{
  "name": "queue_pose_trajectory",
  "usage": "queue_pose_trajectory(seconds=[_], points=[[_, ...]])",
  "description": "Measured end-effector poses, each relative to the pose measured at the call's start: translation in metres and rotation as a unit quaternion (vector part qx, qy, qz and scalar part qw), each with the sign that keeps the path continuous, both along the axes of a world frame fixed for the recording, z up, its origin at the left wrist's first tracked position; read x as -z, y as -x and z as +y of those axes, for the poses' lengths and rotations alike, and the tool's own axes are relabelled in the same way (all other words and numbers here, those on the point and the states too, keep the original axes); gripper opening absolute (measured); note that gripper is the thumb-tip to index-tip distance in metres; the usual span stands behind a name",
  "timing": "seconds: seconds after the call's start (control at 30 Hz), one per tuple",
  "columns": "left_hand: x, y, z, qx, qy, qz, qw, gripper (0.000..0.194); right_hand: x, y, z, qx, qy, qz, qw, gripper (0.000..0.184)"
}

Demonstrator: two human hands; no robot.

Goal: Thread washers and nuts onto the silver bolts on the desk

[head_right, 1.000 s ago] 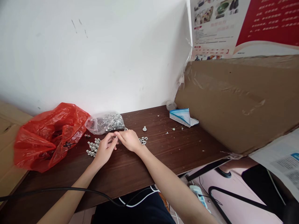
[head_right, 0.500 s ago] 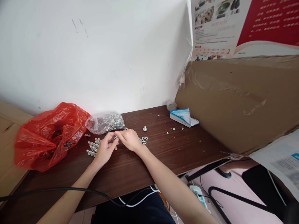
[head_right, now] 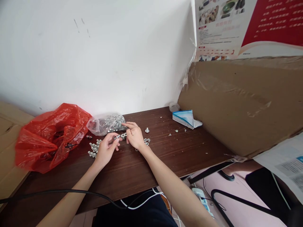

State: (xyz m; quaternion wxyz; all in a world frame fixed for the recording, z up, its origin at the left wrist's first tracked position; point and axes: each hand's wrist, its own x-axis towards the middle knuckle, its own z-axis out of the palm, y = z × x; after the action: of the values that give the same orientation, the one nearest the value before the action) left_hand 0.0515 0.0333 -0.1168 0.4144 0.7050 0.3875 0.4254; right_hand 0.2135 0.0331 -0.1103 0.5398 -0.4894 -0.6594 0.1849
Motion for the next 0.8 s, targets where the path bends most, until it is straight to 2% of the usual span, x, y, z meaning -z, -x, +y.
queue_pose_trajectory(seconds=[0.2, 0.33, 0.4, 0.5, 0.67, 0.8], points=[[0.0002, 0.0, -0.0008, 0.003, 0.007, 0.009, 1.0, 0.029, 0.001, -0.001, 0.0007, 0.01, 0.01, 0.002, 1.0, 0.052], [0.001, 0.0002, -0.0005, 0.004, 0.008, 0.01, 1.0, 0.029, 0.0003, -0.0002, 0.0008, 0.021, -0.016, 0.013, 1.0, 0.054], [0.0015, 0.0003, 0.0, 0.005, 0.008, 0.013, 1.0, 0.029, -0.0003, 0.0002, 0.0012, 0.027, -0.024, 0.023, 0.999, 0.047], [0.0022, 0.0006, 0.0004, 0.008, 0.006, 0.018, 1.0, 0.029, -0.0001, 0.0005, 0.002, 0.018, -0.007, 0.044, 0.999, 0.029], [0.0016, 0.0005, -0.0009, 0.009, 0.002, 0.026, 1.0, 0.029, 0.0029, 0.0011, 0.0011, 0.009, 0.027, 0.094, 0.995, 0.015], [0.0001, -0.0004, -0.0021, 0.01, 0.003, 0.03, 1.0, 0.029, 0.0032, 0.0016, -0.0014, 0.004, 0.041, 0.119, 0.992, 0.017]])
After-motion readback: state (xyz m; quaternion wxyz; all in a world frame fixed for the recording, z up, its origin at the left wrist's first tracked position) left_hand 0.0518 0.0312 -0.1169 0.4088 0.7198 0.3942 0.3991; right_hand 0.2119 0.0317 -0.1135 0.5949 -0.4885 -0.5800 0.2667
